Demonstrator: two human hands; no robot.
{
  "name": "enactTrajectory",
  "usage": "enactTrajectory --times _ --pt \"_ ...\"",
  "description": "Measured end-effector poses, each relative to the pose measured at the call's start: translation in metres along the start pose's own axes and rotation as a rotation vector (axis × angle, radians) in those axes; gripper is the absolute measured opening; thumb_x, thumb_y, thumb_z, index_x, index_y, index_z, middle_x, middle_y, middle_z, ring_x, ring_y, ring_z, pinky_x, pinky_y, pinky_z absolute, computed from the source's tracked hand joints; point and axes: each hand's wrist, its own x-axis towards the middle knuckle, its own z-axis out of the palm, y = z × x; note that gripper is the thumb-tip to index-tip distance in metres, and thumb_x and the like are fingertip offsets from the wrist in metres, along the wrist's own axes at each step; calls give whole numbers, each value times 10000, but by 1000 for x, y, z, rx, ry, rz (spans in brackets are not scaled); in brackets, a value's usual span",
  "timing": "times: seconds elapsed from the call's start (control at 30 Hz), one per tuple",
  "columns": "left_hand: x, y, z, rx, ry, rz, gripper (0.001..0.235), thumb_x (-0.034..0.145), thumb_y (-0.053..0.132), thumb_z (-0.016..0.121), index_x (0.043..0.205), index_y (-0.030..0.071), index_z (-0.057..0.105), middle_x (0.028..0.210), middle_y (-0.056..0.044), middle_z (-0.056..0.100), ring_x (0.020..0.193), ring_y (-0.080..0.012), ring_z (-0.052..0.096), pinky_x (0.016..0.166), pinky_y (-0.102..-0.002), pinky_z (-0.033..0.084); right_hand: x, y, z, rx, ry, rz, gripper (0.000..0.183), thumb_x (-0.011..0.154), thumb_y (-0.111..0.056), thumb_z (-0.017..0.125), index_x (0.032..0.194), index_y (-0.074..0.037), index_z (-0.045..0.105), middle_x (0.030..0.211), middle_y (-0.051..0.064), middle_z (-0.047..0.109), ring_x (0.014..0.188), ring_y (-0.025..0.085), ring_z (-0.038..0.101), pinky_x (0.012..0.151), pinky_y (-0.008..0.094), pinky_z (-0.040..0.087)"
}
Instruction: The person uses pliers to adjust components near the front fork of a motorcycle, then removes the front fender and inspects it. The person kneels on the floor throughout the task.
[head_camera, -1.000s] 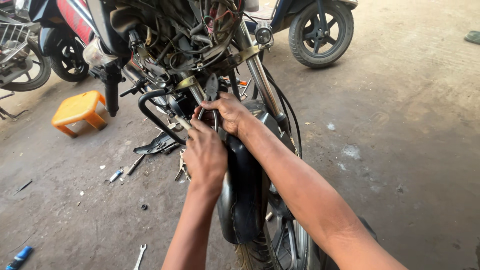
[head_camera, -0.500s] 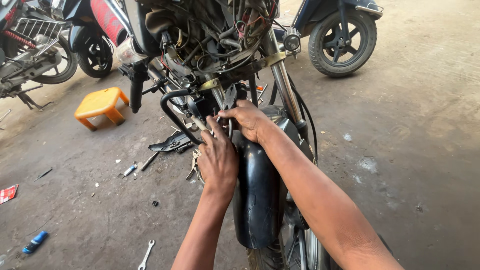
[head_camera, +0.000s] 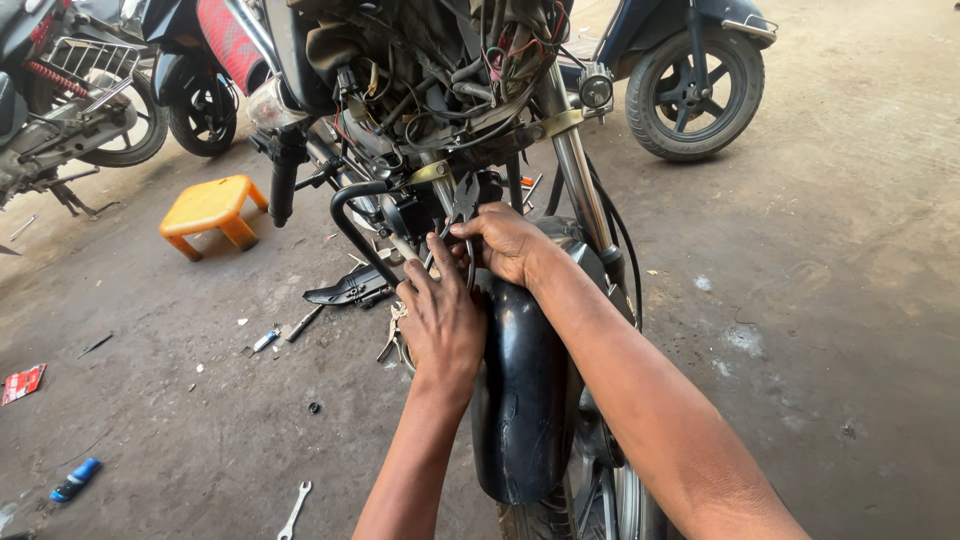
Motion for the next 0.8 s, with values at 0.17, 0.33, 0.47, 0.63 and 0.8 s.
enactTrajectory --times 0.17,0.33,0.47,0.63,0.8 --pt "3 1 -1 11 -5 5 932 784 166 750 1571 42 266 1380 -278 448 1053 -381 595 690 -441 611 -1 -2 0 10 25 4 79 917 -16 631 989 -22 665 887 93 657 716 187 614 648 362 536" --pt "4 1 0 -9 11 25 904 790 157 736 1559 12 283 1343 -297 478 1034 -385 614 680 -424 614 1 -2 -3 2 28 -17 93 916 -2 635 1001 -28 663 887 80 656 727 186 620 671 353 533" --pt "2 -3 11 1 121 73 819 807 124 699 1520 -19 321 1368 -386 458 968 -404 680 634 -390 624 5 1 -5 0 -11 -37 95 904 -2 630 992 -18 661 882 110 695 736 211 643 689 350 554" --pt "13 -13 29 46 171 81 580 861 79 639 1396 -38 448 1260 -460 513 709 -367 727 492 -381 603 2 -2 -5 -24 35 -38 87 912 -59 685 993 -36 662 889 95 700 747 202 650 712 336 555" --pt "36 -47 32 -1500 -632 -459 249 951 71 499 1187 18 557 748 -60 548 429 -91 419 313 -248 277 -12 -8 7 -70 95 -75 198 940 -180 736 1052 -47 642 929 95 714 771 173 680 675 325 542"
